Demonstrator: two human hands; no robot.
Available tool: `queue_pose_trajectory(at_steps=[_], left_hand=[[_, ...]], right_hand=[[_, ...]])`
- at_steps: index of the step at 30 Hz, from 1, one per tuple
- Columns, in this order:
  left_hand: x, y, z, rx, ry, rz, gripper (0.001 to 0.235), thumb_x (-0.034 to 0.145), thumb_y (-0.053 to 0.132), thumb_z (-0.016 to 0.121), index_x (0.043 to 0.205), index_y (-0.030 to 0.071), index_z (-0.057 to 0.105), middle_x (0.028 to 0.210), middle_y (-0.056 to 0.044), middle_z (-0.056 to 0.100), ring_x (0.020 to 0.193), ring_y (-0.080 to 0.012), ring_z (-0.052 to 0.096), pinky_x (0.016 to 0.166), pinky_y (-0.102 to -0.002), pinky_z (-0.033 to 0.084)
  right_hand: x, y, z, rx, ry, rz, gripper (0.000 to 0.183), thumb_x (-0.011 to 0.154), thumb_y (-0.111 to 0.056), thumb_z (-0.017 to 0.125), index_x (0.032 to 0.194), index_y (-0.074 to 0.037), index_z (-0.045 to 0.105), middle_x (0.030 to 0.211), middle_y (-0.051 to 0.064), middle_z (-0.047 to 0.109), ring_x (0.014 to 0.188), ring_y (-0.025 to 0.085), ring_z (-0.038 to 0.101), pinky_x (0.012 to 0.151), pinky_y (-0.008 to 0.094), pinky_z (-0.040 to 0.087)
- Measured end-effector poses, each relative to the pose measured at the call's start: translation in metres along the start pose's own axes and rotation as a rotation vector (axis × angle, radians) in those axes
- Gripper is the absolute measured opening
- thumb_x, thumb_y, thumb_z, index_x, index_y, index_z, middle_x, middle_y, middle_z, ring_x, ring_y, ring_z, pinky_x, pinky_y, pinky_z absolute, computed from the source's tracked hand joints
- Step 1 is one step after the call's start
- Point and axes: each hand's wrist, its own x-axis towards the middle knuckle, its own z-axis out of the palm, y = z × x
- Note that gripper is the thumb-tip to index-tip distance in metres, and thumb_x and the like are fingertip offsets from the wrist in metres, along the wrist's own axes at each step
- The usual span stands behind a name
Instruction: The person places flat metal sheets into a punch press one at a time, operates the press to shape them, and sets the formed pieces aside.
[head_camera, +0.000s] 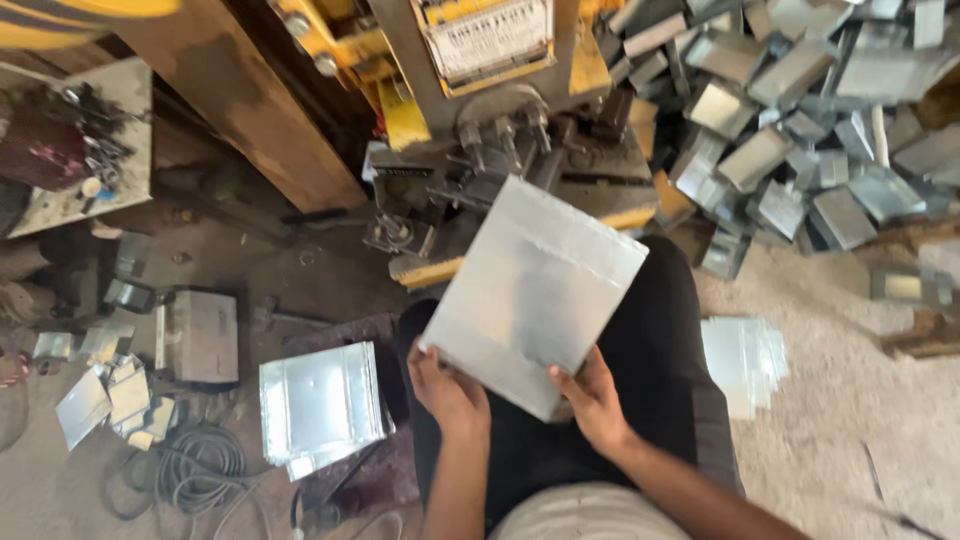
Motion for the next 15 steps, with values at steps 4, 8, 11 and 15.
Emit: queue_pose_trajectory(at_steps=[4,8,11,15], left_hand=[[-0.012,0.020,0.005,0.011,-0.131,0.133,0.032,0.090,0.008,0.062,0.121,0.008,0.053,0.128,-0.012,0.060,0.117,-0.0278,0.062,0.102,-0.044,0.052],[-0.013,0.051,0.010,0.116,-0.185,0.472,0.035,0.090,0.006,0.063,0.122,0.011,0.050,0.139,-0.012,0.053,0.124,-0.0274,0.057,0.103,-0.045,0.053],[-0.021,0.063,0.008,0.330,-0.366,0.782,0.028,0.099,0.007,0.062,0.125,0.006,0.052,0.138,-0.014,0.052,0.126,-0.0286,0.058,0.107,-0.047,0.054],[-0.033,0.076,0.018,0.670,-0.663,1.001,0.030,0.094,0.011,0.067,0.122,0.008,0.057,0.131,-0.012,0.060,0.117,-0.0283,0.067,0.101,-0.046,0.059]], right_hand=[[0.011,-0.011,0.013,0.013,0.176,-0.001,0.047,0.105,-0.025,0.055,0.142,0.004,0.049,0.121,0.019,0.067,0.110,0.020,0.062,0.094,0.035,0.051],[0.013,-0.024,0.026,0.084,0.219,0.060,0.052,0.101,-0.026,0.054,0.146,-0.002,0.046,0.129,0.015,0.062,0.116,0.019,0.060,0.096,0.034,0.050],[0.022,-0.029,0.036,0.067,0.289,0.012,0.053,0.102,-0.026,0.055,0.148,-0.001,0.045,0.134,0.014,0.060,0.119,0.018,0.055,0.102,0.033,0.043],[0.069,-0.038,0.035,0.230,0.259,-0.098,0.050,0.103,-0.023,0.056,0.148,-0.003,0.044,0.137,0.011,0.057,0.122,0.018,0.053,0.104,0.033,0.043]])
